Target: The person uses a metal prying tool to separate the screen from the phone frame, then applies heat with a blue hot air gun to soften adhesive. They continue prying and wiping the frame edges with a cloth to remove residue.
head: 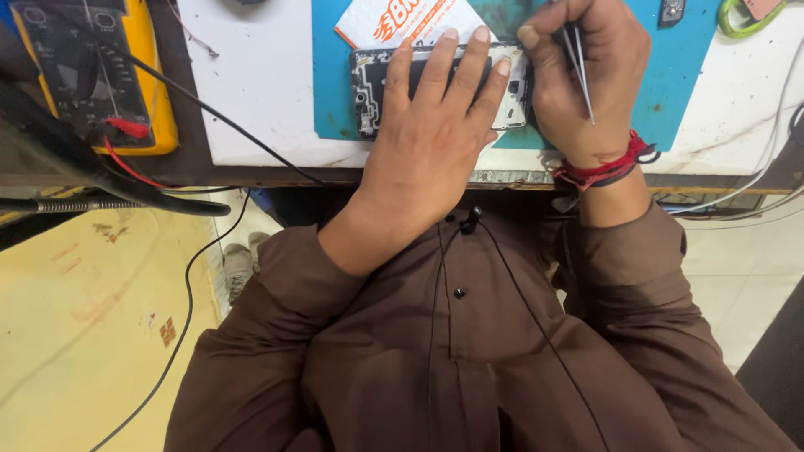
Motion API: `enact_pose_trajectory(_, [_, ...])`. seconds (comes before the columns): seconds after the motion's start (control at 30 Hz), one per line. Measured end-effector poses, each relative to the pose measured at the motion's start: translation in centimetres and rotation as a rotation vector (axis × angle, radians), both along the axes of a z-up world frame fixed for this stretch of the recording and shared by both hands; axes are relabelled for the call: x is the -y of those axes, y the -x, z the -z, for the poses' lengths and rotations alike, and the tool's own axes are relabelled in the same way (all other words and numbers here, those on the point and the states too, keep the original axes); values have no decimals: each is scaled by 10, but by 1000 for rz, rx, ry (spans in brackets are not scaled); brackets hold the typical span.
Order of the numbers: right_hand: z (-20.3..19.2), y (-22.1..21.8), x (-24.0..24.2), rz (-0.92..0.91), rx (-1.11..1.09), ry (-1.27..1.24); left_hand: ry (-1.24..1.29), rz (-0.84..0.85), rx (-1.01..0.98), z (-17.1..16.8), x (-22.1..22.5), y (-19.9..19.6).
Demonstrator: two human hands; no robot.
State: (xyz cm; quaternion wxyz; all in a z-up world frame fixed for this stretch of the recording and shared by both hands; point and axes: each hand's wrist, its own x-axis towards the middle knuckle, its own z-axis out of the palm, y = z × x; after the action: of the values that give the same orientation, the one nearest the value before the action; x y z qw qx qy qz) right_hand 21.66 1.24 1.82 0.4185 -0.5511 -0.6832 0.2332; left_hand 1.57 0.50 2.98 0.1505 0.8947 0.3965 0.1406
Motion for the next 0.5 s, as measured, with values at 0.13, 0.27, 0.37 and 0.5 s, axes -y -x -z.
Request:
enact_pose_trajectory(0.13, [6, -8, 10, 18, -123, 30, -18, -3, 1, 3, 0, -3])
enact_pose_trajectory(0.27, [8, -30, 29, 151, -258, 102, -3, -17, -7, 5, -2, -13])
enact_pose_trajectory(0.37, [10, -55, 38, 178, -339, -16, 13, -49, -7, 7, -5, -23])
enact_pose_trajectory(0.5, [11, -80, 49, 280, -105, -158, -77, -80, 3, 8, -7, -32])
